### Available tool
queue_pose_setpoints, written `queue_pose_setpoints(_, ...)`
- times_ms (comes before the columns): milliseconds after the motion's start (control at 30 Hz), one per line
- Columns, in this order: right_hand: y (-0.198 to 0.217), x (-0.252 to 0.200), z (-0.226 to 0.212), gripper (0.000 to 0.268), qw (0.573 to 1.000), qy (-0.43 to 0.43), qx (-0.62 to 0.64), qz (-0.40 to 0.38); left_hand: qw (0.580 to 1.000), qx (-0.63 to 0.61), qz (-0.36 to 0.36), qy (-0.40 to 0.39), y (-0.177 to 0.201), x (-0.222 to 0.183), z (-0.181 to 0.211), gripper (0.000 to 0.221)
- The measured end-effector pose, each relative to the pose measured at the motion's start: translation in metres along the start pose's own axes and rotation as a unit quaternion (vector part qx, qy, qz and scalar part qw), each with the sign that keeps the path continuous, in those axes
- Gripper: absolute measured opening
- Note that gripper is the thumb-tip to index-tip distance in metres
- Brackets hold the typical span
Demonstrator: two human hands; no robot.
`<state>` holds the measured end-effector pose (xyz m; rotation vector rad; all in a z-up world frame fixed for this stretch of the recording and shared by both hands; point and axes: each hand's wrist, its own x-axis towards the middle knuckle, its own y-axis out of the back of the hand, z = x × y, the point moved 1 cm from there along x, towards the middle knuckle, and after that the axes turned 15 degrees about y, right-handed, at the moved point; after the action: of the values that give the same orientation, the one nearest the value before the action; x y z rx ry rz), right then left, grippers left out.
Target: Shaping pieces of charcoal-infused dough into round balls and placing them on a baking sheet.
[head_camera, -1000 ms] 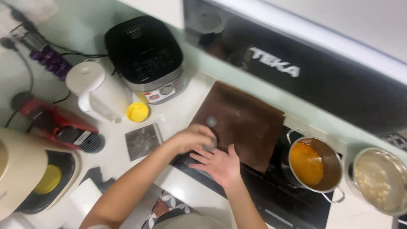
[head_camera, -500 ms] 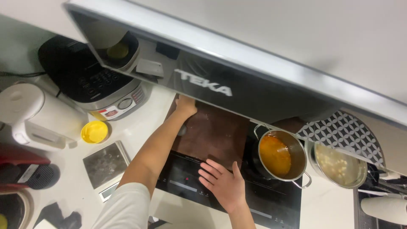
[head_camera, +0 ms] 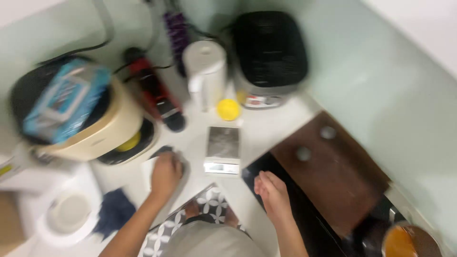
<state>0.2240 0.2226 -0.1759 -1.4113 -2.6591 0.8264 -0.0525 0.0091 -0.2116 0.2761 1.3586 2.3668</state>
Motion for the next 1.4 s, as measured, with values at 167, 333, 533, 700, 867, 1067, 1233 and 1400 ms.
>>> queue_pose_setpoints(167, -0.089, 0.051, 0.081, 0.011, 0.953, 0.036, -0.201, -0.225, 0.949, 0.113, -0.083, 0.283, 0.034, 0.021, -0.053, 0.099)
queue_pose_setpoints(333, -0.171, 0.061, 0.145, 0.026, 0.859, 0.118, -0.366, -0.338, 0.943, 0.006, -0.095, 0.318, 0.035, 0.002, -0.062, 0.099)
queue_pose_setpoints(533, -0.187, 0.047, 0.157, 0.037, 0.703, 0.38, -0.46, -0.386, 0.998, 0.022, -0.035, 0.055, 0.069, -0.015, -0.043, 0.03)
queue_pose_setpoints(700, -0.181, 0.037, 0.149, 0.021, 0.794, 0.222, -0.477, -0.303, 0.996, 0.028, -0.076, 0.035, 0.1, -0.011, -0.011, 0.026)
queue_pose_setpoints(867, -0.178, 0.03, 0.15, 0.027, 0.8, 0.284, -0.457, -0.267, 0.981, 0.093, -0.173, -0.007, 0.042, 0.009, -0.047, 0.014)
queue_pose_setpoints(1067, -0.179, 0.031, 0.159, 0.036, 0.807, 0.2, -0.503, -0.234, 0.985, 0.012, -0.168, 0.048, 0.003, 0.01, -0.055, 0.017)
queue_pose_setpoints(1233, -0.172, 0.044, 0.17, 0.045, 0.793, 0.205, -0.535, -0.205, 0.965, -0.134, -0.2, 0.099, -0.002, 0.02, -0.034, 0.024)
queue_pose_setpoints(1400, -0.171, 0.062, 0.083, 0.028, 0.737, 0.438, -0.496, -0.141, 0.884, -0.437, -0.163, 0.013, 0.062, -0.015, -0.044, 0.027)
